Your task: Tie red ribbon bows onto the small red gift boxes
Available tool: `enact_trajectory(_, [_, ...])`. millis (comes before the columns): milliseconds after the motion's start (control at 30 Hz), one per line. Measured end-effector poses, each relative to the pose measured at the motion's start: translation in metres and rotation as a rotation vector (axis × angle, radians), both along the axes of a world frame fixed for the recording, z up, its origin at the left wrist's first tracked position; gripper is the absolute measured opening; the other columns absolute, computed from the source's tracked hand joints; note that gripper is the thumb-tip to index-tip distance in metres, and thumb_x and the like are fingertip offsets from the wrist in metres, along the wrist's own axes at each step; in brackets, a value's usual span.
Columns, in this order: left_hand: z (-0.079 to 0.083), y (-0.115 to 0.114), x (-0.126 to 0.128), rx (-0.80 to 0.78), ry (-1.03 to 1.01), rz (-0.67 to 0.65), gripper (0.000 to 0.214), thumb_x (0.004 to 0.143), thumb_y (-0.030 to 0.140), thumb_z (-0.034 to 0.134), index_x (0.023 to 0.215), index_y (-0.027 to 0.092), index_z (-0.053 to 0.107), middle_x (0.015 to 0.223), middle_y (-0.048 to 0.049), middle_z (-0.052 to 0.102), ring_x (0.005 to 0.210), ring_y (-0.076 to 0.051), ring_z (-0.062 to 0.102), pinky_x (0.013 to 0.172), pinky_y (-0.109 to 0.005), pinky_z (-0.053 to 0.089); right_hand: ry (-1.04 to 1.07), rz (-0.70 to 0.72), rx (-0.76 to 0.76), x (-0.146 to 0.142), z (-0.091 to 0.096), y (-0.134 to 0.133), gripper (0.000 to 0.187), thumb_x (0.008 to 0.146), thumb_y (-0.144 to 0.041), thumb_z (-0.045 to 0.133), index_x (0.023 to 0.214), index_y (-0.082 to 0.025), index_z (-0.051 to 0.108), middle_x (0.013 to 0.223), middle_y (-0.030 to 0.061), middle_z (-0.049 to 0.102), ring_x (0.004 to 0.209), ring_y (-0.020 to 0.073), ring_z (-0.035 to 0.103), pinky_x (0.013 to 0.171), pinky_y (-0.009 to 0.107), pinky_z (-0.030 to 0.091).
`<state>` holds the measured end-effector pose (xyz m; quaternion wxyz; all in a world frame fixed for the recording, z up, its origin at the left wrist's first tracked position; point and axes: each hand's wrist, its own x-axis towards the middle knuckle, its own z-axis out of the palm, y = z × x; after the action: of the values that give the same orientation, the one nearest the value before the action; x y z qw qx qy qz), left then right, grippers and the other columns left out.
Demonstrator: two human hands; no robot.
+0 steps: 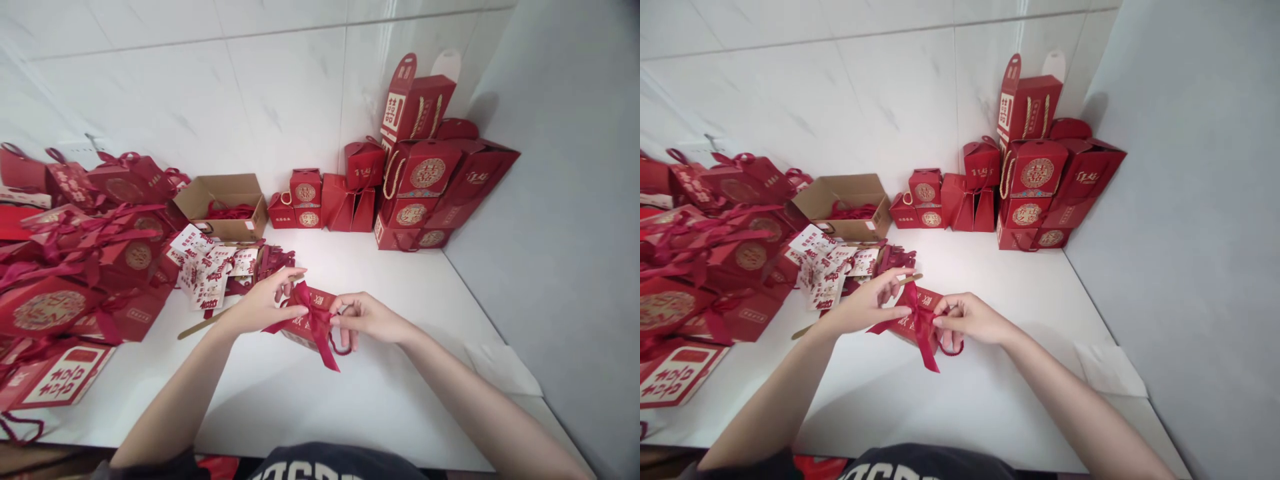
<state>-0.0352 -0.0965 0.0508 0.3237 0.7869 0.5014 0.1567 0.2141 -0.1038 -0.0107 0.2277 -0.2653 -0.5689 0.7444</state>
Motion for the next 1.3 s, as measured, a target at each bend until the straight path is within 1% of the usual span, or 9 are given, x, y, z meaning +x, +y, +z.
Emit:
enact_trajectory(133, [0.006, 0.024, -0.002, -0.117, -0.019, -0.229, 0.062, 0.071, 0.041, 0.07, 0.128, 0.026, 0.05, 0.071, 0.0051, 0.041, 0.061, -0.009, 0.041, 0.058, -0.021, 0.036, -0.049, 0.154, -0.05, 0.006, 0.01, 0.026, 0.031, 0.083, -0.044, 0.062, 0.092, -0.015, 0.056, 0.057, 0.0015, 0.069, 0.038, 0.012, 0.059, 0.038, 0.019, 0.045])
enact_trajectory(267, [0.007, 0.043, 0.005, -0.213, 0.03, -0.368, 0.038, 0.069, 0.044, 0.071, 0.096, 0.018, 0.064, 0.061, 0.0072, 0.033, 0.054, -0.007, 0.033, 0.053, -0.02, 0.03, -0.121, 0.198, -0.011, 0.013, 0.017, 0.046, 0.035, 0.085, -0.049, 0.059, 0.076, -0.016, 0.049, 0.047, -0.0007, 0.064, 0.033, 0.0103, 0.055, 0.035, 0.016, 0.041])
enact_trajectory(367, [0.001, 0.051, 0.009, -0.197, 0.057, -0.388, 0.037, 0.068, 0.048, 0.071, 0.08, 0.015, 0.062, 0.056, 0.0076, 0.032, 0.051, -0.006, 0.029, 0.05, -0.021, 0.027, -0.183, 0.187, 0.004, 0.017, 0.018, 0.051, 0.035, 0.083, -0.048, 0.062, 0.075, -0.017, 0.047, 0.046, -0.002, 0.063, 0.034, 0.0097, 0.055, 0.036, 0.015, 0.04])
enact_trajectory(500, [-0.002, 0.057, 0.013, -0.223, 0.06, -0.42, 0.038, 0.074, 0.052, 0.065, 0.072, 0.014, 0.064, 0.053, 0.0049, 0.043, 0.05, -0.006, 0.031, 0.048, -0.021, 0.026, -0.233, 0.249, -0.042, 0.024, 0.018, 0.052, 0.036, 0.084, -0.051, 0.059, 0.085, -0.015, 0.055, 0.051, 0.0, 0.066, 0.039, 0.0105, 0.059, 0.04, 0.016, 0.042])
enact_trajectory(567, [-0.001, 0.061, 0.015, -0.257, 0.032, -0.45, 0.038, 0.077, 0.05, 0.061, 0.069, 0.013, 0.065, 0.054, 0.0027, 0.048, 0.05, -0.007, 0.035, 0.047, -0.021, 0.028, -0.243, 0.255, -0.029, 0.027, 0.018, 0.053, 0.039, 0.085, -0.053, 0.057, 0.083, -0.013, 0.058, 0.056, 0.0022, 0.067, 0.042, 0.0104, 0.061, 0.042, 0.017, 0.043])
enact_trajectory(733, [-0.005, 0.069, 0.016, -0.317, -0.052, -0.464, 0.036, 0.077, 0.044, 0.063, 0.061, 0.012, 0.062, 0.049, 0.0033, 0.048, 0.047, -0.005, 0.036, 0.045, -0.018, 0.029, -0.266, 0.25, 0.045, 0.033, 0.016, 0.057, 0.036, 0.084, -0.048, 0.061, 0.078, -0.013, 0.061, 0.06, 0.0006, 0.065, 0.05, 0.0089, 0.061, 0.048, 0.017, 0.044])
enact_trajectory(933, [-0.016, 0.075, 0.014, -0.397, -0.027, -0.471, 0.036, 0.074, 0.045, 0.066, 0.06, 0.013, 0.059, 0.049, 0.004, 0.049, 0.047, -0.005, 0.036, 0.045, -0.018, 0.029, -0.238, 0.223, 0.038, 0.034, 0.01, 0.06, 0.032, 0.084, -0.045, 0.063, 0.076, -0.014, 0.059, 0.065, -0.0012, 0.061, 0.058, 0.0093, 0.058, 0.056, 0.02, 0.047])
enact_trajectory(1100, [-0.014, 0.076, 0.014, -0.438, -0.008, -0.472, 0.036, 0.074, 0.046, 0.067, 0.06, 0.013, 0.057, 0.048, 0.0047, 0.047, 0.045, -0.005, 0.036, 0.043, -0.017, 0.028, -0.212, 0.25, 0.059, 0.036, 0.008, 0.061, 0.031, 0.085, -0.043, 0.061, 0.075, -0.013, 0.058, 0.066, -0.0013, 0.059, 0.061, 0.0094, 0.056, 0.06, 0.021, 0.044])
enact_trajectory(1300, [-0.01, 0.075, 0.017, -0.482, -0.009, -0.455, 0.036, 0.074, 0.042, 0.067, 0.058, 0.013, 0.053, 0.048, 0.0052, 0.046, 0.044, -0.004, 0.036, 0.042, -0.016, 0.03, -0.159, 0.244, 0.092, 0.036, -0.001, 0.067, 0.031, 0.085, -0.04, 0.062, 0.07, -0.013, 0.057, 0.063, -0.0044, 0.052, 0.06, 0.0073, 0.048, 0.062, 0.02, 0.039])
